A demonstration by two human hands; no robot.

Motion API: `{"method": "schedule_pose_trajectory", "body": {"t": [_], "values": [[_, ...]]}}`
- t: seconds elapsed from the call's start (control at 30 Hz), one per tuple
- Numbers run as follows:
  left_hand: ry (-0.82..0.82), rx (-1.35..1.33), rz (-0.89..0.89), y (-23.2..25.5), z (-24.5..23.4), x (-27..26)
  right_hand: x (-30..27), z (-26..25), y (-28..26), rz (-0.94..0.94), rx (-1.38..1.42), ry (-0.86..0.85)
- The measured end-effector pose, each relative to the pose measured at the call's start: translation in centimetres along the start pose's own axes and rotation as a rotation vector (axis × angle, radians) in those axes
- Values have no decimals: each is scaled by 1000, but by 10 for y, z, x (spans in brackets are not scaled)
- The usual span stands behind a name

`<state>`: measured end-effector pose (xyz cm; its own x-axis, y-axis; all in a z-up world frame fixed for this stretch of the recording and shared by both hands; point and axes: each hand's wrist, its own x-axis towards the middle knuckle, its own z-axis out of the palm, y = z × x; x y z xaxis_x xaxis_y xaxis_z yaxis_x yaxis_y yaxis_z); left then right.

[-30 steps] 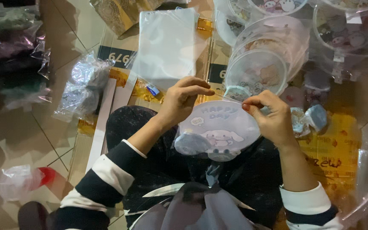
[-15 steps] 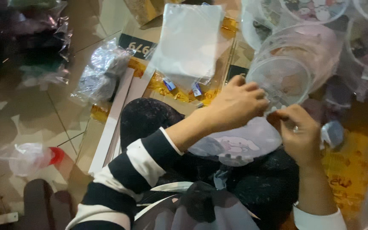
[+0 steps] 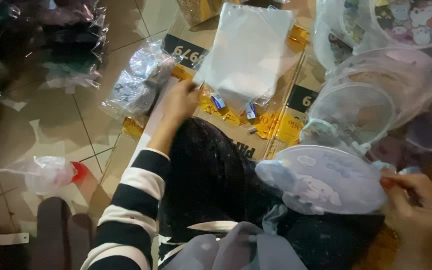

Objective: The person places cartoon-themed hand fans into plastic sleeves and staples them to cardboard strips while working on a floor covered in stock items.

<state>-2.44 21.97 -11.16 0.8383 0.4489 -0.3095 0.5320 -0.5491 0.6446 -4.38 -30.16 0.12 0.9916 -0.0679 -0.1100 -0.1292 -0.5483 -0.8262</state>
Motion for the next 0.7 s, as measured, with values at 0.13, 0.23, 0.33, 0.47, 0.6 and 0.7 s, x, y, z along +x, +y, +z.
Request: {"method": "schedule_pose_trajectory", "body": {"t": [0.13,0.23,0.33,0.47,0.6,0.7], "values": [[-118,188,-262,-123,16,24,7,-23,56,-338,-205,19],[-182,328,-52,-171,43,25,4,-26,67,-231,-199,5],[-128,477,15,-180,58,28,-2,-20,57,-173,-163,-1],[-120,517,19,-181,64,35,-4,-16,31,-259,-357,-20],[-115,479,-87,-164,58,29,-2,-17,46,-276,-338,-6],[-81,364,-111,-170,58,31,5,-20,74,-184,-193,18]]}}
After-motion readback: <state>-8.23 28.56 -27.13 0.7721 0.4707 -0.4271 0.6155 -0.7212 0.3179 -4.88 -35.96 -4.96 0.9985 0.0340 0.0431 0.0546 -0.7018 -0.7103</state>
